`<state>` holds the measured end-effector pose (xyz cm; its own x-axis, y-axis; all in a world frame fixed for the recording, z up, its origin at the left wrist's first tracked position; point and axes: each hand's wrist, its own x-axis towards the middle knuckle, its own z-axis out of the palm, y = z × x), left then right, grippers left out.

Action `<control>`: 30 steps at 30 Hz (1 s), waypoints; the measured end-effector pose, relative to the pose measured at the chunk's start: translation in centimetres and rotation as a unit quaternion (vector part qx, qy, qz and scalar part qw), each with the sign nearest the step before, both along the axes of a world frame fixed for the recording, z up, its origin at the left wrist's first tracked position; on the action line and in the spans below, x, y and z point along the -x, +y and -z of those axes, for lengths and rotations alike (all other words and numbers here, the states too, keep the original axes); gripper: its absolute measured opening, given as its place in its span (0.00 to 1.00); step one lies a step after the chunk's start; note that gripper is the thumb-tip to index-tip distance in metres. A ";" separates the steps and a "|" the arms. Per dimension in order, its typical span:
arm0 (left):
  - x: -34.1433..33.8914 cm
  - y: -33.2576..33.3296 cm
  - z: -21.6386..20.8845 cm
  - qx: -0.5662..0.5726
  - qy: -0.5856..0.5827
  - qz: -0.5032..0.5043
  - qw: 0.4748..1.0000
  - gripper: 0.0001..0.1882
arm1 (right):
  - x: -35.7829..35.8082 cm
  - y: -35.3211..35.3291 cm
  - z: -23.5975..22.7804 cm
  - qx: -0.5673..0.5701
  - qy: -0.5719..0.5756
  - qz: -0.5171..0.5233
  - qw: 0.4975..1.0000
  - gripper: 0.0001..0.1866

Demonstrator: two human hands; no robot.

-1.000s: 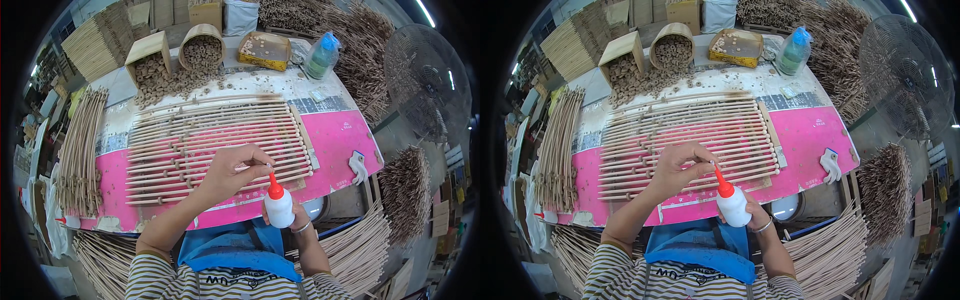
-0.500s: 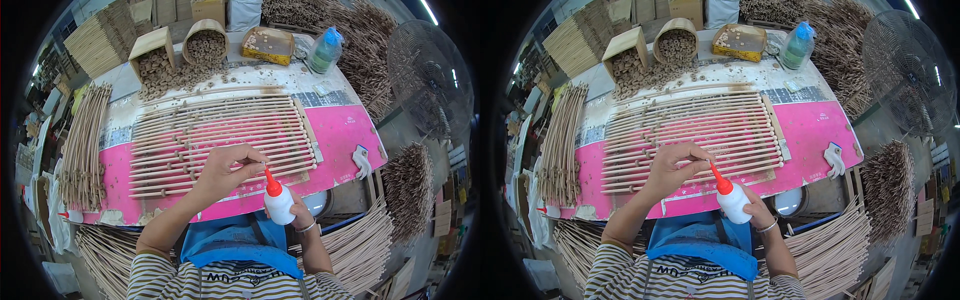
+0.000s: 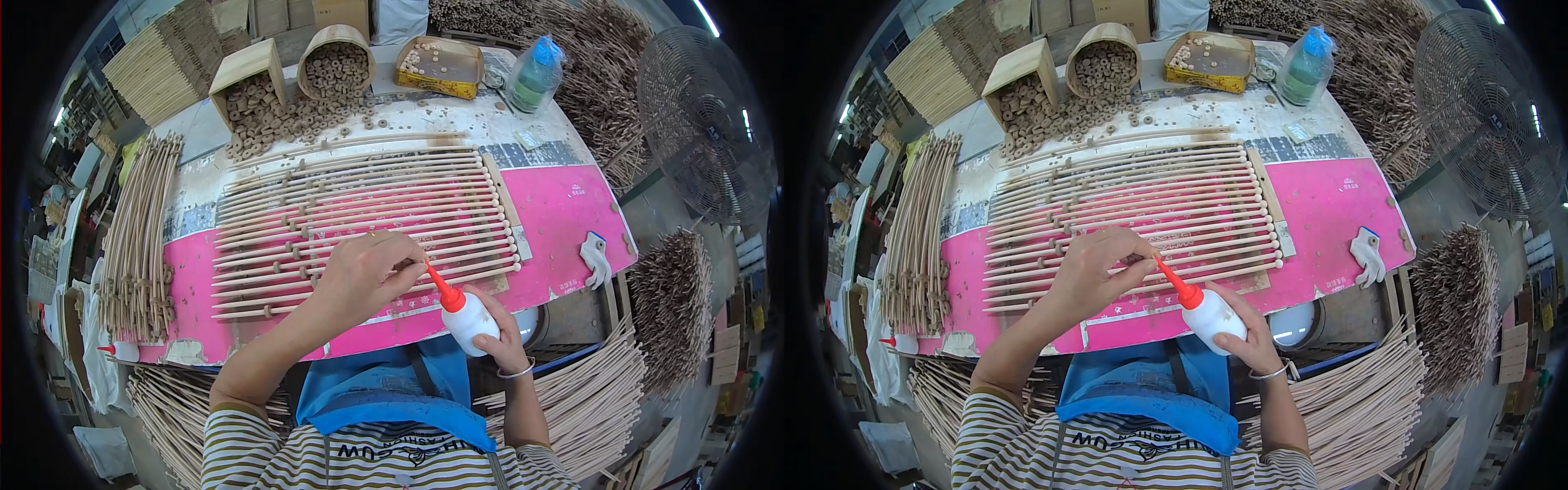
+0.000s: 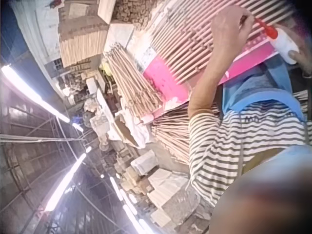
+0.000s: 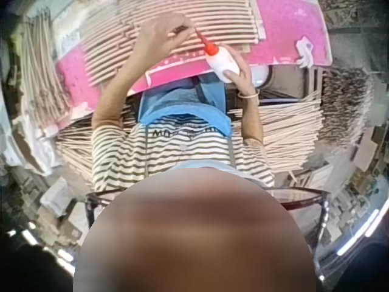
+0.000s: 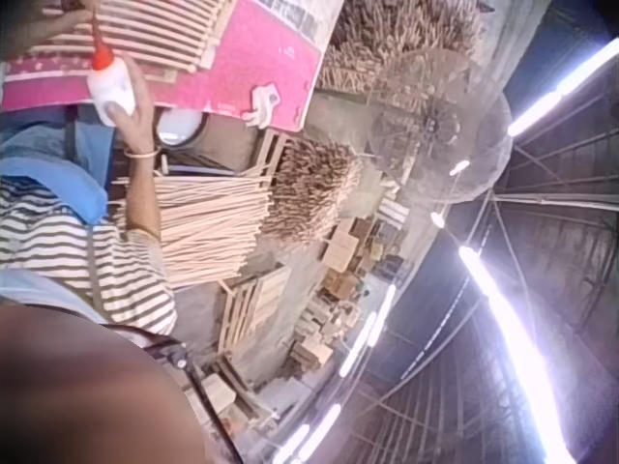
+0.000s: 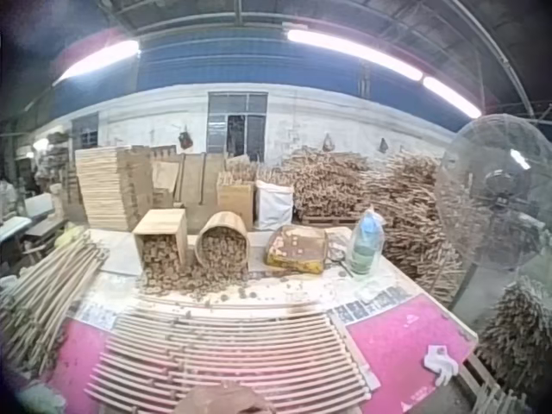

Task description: Assembling wooden slats by threading circular spacers onto them and applying glue.

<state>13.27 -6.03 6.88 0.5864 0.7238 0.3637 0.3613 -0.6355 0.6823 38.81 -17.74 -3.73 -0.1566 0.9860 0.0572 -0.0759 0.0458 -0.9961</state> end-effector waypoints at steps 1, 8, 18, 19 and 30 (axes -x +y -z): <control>0.0 0.1 0.2 -0.055 0.003 0.009 0.998 0.05 | 0.1 -0.1 -0.1 0.005 0.008 0.002 1.000 0.45; -0.8 -0.1 0.5 -0.094 -0.009 0.000 0.996 0.05 | 0.6 -0.8 0.4 0.026 0.029 0.032 0.999 0.47; -1.3 -0.1 1.3 -0.105 -0.020 0.011 0.994 0.04 | 0.8 -1.5 1.7 0.060 0.054 0.034 0.996 0.50; -1.3 -0.1 1.2 -0.092 -0.025 0.014 0.995 0.04 | 1.0 -1.6 1.8 0.063 0.066 0.038 0.995 0.51; -1.3 0.9 -0.1 -0.215 0.062 0.018 0.975 0.07 | 0.5 -2.2 3.5 0.196 0.240 -0.071 0.948 0.52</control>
<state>14.60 -5.10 6.96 0.6669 0.4990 0.5533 0.3967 -0.8664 0.3033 38.28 -19.90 -7.20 -0.3374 0.9174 -0.2108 -0.5023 -0.3649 -0.7840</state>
